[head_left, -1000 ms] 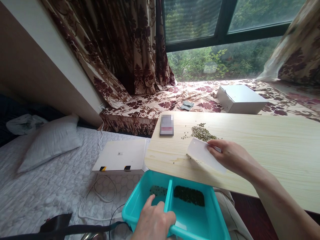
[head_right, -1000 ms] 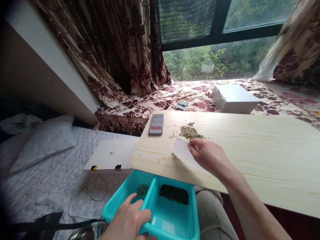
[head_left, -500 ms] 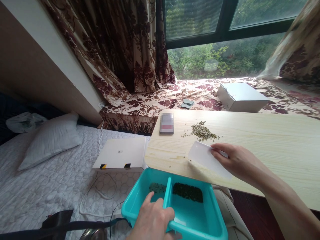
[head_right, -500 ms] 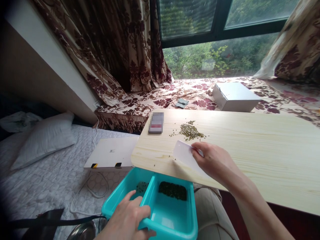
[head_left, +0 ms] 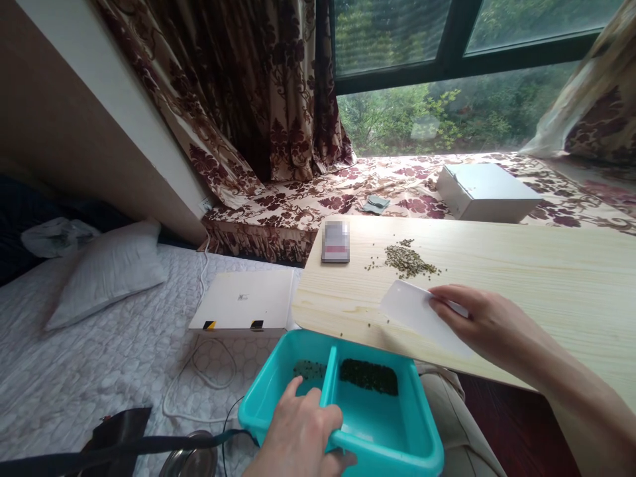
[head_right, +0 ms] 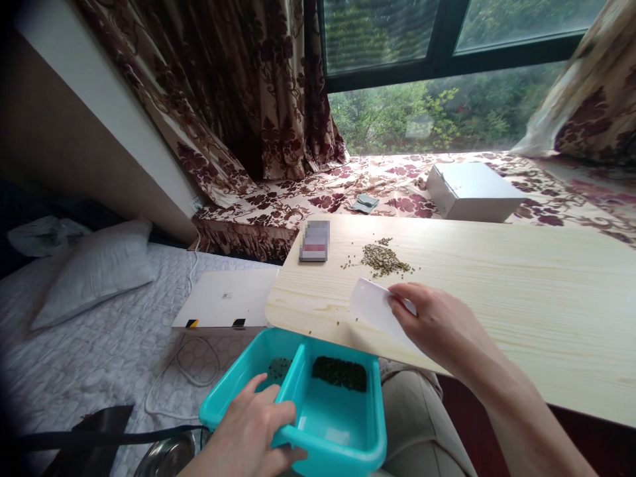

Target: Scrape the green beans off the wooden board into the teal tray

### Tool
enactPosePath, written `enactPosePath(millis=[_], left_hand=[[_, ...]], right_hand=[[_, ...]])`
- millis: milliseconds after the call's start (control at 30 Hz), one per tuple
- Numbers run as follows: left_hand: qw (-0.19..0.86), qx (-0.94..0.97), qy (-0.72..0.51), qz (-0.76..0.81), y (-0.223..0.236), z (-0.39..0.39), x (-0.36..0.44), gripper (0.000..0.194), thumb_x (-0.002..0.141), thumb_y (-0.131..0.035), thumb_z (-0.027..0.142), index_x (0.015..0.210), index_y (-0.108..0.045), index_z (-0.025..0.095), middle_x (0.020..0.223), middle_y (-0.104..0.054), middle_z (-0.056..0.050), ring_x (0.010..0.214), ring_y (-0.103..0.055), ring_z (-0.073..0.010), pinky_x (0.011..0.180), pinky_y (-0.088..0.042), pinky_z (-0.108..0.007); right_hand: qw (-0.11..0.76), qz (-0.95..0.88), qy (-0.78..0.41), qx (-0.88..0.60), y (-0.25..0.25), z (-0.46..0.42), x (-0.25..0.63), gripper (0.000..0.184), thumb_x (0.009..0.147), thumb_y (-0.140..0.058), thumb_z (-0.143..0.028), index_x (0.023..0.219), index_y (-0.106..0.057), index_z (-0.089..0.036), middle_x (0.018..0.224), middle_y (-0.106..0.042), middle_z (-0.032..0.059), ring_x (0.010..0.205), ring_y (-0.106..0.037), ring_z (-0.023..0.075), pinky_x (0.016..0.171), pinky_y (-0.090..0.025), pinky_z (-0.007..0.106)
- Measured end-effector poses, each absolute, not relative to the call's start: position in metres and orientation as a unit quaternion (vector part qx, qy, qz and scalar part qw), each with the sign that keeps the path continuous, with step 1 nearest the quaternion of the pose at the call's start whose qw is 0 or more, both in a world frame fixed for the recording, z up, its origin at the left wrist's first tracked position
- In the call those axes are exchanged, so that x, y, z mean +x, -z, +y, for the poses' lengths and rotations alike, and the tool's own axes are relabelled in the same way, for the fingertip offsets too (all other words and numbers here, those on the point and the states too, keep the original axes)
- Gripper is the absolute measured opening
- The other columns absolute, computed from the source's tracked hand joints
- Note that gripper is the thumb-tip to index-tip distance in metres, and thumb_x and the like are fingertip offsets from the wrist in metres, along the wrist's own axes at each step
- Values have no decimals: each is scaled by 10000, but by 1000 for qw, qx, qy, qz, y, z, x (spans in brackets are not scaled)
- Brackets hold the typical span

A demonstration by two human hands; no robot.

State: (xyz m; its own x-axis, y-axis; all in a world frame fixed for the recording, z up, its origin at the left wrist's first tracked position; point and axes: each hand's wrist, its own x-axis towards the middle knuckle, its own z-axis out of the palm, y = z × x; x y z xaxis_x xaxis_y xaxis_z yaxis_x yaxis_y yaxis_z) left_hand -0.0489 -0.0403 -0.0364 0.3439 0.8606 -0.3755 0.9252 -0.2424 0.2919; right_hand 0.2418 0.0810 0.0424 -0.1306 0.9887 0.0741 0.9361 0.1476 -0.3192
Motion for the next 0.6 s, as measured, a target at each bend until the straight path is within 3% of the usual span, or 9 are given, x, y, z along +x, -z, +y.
enactPosePath(millis=[200, 600], left_hand=[[253, 777, 70, 572, 27, -39, -52, 272, 764, -893, 441, 821, -742, 223, 859, -701, -32, 956, -692, -254, 1173, -330, -519], [262, 766, 72, 582, 4, -38, -57, 265, 818, -874, 442, 818, -739, 215, 867, -700, -23, 935, -690, -238, 1158, -346, -512]], right_hand=[[162, -742, -93, -643, -24, 67, 252, 331, 863, -491, -391, 886, -800, -274, 823, -807, 72, 665, -733, 276, 537, -490, 344], [182, -775, -140, -589, -14, 84, 220, 332, 890, -490, -382, 879, -797, -255, 761, -795, 58, 592, -697, 201, 492, -461, 270]])
